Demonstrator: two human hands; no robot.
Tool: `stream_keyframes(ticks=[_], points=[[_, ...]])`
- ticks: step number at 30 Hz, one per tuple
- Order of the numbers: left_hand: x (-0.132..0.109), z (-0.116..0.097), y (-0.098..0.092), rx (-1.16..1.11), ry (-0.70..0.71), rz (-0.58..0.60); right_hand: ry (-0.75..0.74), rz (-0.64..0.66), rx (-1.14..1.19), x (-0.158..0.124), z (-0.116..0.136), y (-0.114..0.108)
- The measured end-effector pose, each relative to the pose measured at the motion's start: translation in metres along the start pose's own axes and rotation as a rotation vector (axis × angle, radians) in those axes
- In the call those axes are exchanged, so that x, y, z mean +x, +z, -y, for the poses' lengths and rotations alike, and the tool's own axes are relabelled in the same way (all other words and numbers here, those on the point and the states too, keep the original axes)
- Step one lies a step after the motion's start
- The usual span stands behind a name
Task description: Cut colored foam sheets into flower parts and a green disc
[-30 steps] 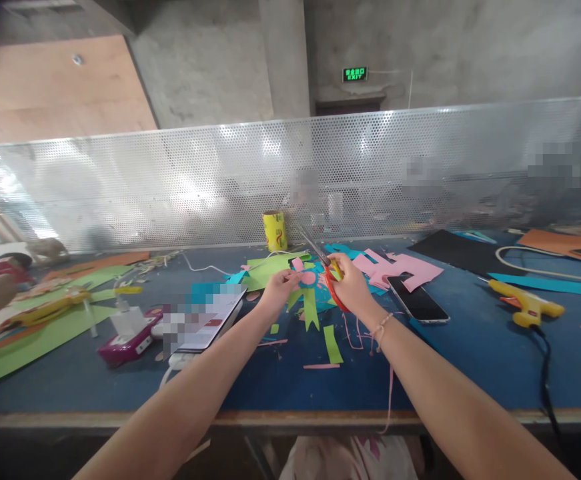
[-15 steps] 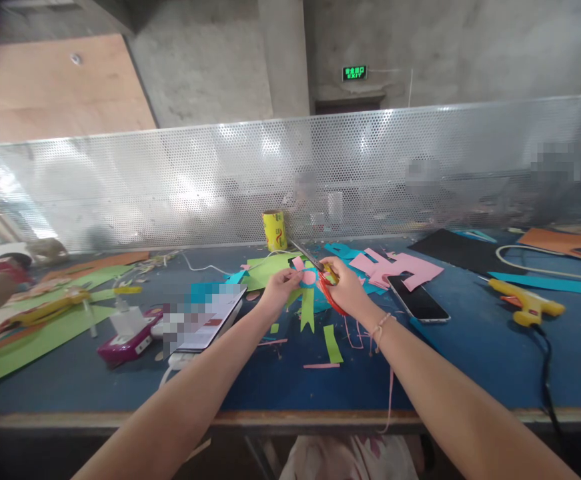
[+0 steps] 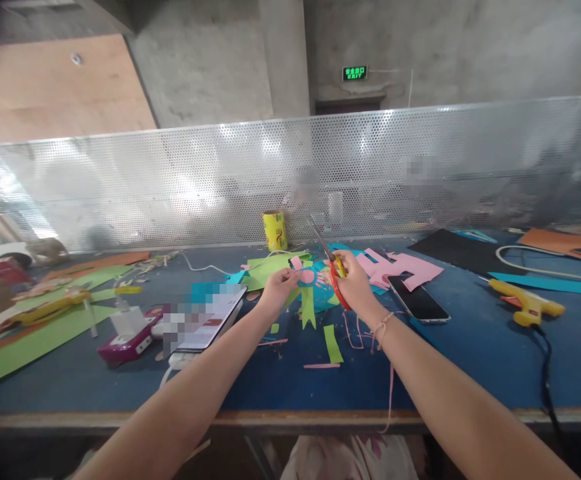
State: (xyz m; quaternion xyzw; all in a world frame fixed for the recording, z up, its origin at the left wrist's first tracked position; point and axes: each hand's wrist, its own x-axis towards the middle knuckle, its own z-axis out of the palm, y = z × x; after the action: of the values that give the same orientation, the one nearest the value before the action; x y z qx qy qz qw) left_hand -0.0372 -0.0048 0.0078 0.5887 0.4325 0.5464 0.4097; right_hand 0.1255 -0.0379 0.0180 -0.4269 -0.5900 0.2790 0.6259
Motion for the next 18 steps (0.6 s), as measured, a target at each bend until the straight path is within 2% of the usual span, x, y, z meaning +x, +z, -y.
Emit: stream_keyframes(ticks=[9, 18], points=[[0.0035, 0.0033, -0.0004, -0.099, -0.009, -0.059, 0.071, -0.031, -0.077, 0.0040, -0.0059, -0.0025], [0.0012, -0.0015, -0.0027, -0.117, 0.006, -0.096, 0.107, -0.031, -0.010, 0.0064, -0.0094, -0.0031]])
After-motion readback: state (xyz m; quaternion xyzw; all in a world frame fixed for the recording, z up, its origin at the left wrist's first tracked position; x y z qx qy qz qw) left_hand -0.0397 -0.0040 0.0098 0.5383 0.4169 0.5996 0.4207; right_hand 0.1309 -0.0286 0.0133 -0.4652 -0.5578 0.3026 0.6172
